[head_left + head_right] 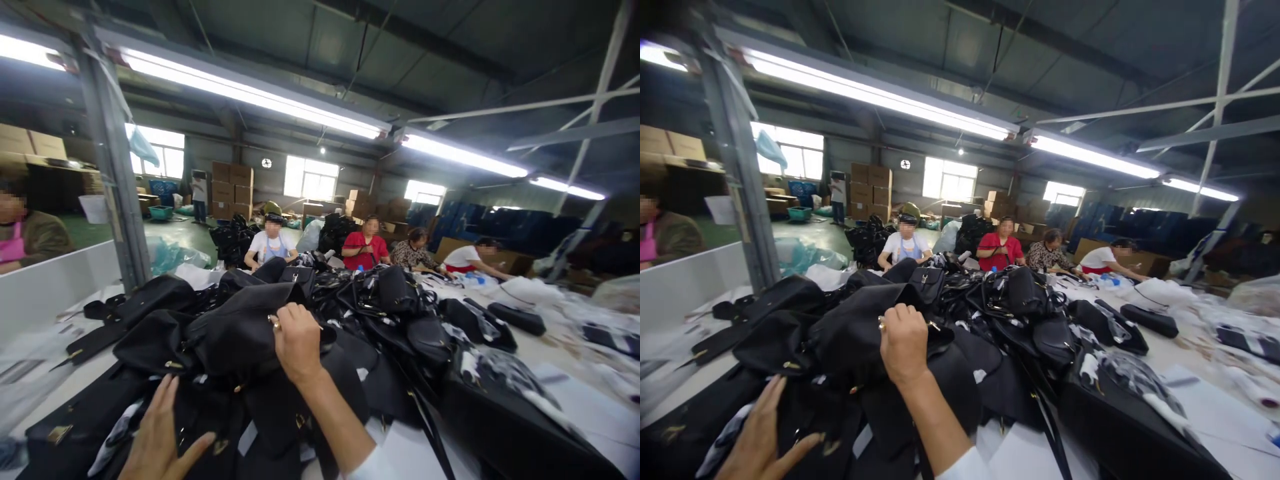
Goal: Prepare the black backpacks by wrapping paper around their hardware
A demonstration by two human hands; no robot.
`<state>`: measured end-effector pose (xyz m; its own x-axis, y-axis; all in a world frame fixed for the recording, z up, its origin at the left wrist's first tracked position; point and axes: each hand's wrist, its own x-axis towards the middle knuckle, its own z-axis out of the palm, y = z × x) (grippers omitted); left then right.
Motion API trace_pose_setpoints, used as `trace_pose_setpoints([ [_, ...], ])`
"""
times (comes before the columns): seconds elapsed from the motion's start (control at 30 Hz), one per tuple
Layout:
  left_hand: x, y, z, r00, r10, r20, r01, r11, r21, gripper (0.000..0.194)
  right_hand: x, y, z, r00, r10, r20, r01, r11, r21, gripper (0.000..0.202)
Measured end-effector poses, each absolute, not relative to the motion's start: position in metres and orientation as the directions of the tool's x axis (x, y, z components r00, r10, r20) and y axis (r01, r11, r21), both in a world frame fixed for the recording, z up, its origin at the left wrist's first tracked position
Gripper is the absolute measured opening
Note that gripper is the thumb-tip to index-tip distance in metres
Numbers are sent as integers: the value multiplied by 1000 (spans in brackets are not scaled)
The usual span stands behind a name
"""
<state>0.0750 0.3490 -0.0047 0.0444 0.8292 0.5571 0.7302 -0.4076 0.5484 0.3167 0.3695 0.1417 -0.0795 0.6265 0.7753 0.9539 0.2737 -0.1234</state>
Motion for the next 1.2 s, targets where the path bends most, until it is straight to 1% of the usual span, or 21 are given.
trace_pose_setpoints([
  [0.03, 86, 341, 18, 143, 805, 577, 766, -459, 450, 97, 311, 362, 155, -113, 643, 757, 936, 324, -135, 13],
  [0.1, 100, 326, 63, 233, 696, 679, 813, -523, 258, 101, 300, 345, 180, -187, 677, 711, 879, 439, -186, 13],
  [0.13, 102, 319, 84, 253, 669, 699, 842, -508, 181, 98, 296, 335, 190, -212, 697, 685, 843, 485, -232, 15],
  [0.2, 96, 307, 116, 283, 656, 700, 880, -468, 83, 90, 291, 317, 208, -237, 752, 615, 758, 539, -367, 22],
  [0.27, 81, 294, 135, 336, 671, 661, 887, -461, 18, 75, 286, 305, 220, -260, 805, 533, 664, 550, -507, 29],
  [0.33, 67, 280, 143, 401, 712, 577, 873, -488, -4, 46, 278, 299, 226, -292, 821, 491, 595, 558, -578, 32],
  [0.37, 62, 273, 144, 420, 739, 527, 865, -501, 13, 33, 273, 298, 226, -310, 819, 484, 580, 566, -587, 32],
  [0.43, 56, 258, 144, 412, 793, 449, 855, -506, 109, 22, 263, 298, 223, -346, 816, 463, 576, 574, -582, 30],
  [0.5, 53, 243, 142, 361, 850, 384, 833, -479, 276, 17, 261, 297, 216, -381, 832, 402, 567, 554, -609, 26],
  [0.57, 47, 223, 135, 318, 911, 262, 761, -410, 503, 15, 272, 291, 207, -365, 862, 351, 531, 502, -682, 17],
  [0.63, 36, 199, 123, 298, 953, 49, 598, -226, 769, 18, 297, 277, 197, -276, 901, 335, 496, 432, -753, 18],
  [0.67, 28, 186, 113, 309, 948, -82, 480, -82, 873, 19, 313, 267, 190, -214, 920, 328, 492, 391, -778, 21],
  [0.7, 19, 171, 102, 336, 918, -209, 350, 84, 933, 22, 331, 255, 181, -156, 937, 311, 496, 347, -796, 23],
  [0.73, 9, 155, 88, 378, 867, -324, 227, 252, 941, 26, 349, 241, 170, -107, 955, 277, 499, 292, -816, 25],
  [0.8, -10, 121, 54, 478, 730, -488, 65, 525, 848, 36, 381, 208, 138, -38, 986, 160, 475, 159, -866, 29],
  [0.83, -19, 102, 36, 519, 661, -542, 32, 619, 785, 39, 393, 189, 118, -1, 997, 83, 451, 75, -890, 33],
  [0.9, -32, 66, 0, 553, 567, -611, 25, 722, 692, 47, 405, 144, 70, 68, 994, -89, 445, -110, -888, 38],
  [0.97, -38, 34, -29, 556, 533, -638, 31, 754, 657, 51, 400, 95, 19, 123, 965, -233, 518, -263, -814, 41],
  [1.03, -38, 9, -46, 556, 534, -637, 29, 754, 657, 55, 383, 45, -27, 86, 947, -310, 546, -305, -780, 39],
  [1.1, -35, -6, -52, 545, 554, -629, 36, 734, 678, 58, 360, 0, -61, 59, 933, -354, 554, -326, -766, 36],
  [1.2, -30, -16, -48, 509, 607, -610, 90, 668, 739, 54, 330, -50, -85, -44, 915, -400, 512, -324, -796, 32],
])
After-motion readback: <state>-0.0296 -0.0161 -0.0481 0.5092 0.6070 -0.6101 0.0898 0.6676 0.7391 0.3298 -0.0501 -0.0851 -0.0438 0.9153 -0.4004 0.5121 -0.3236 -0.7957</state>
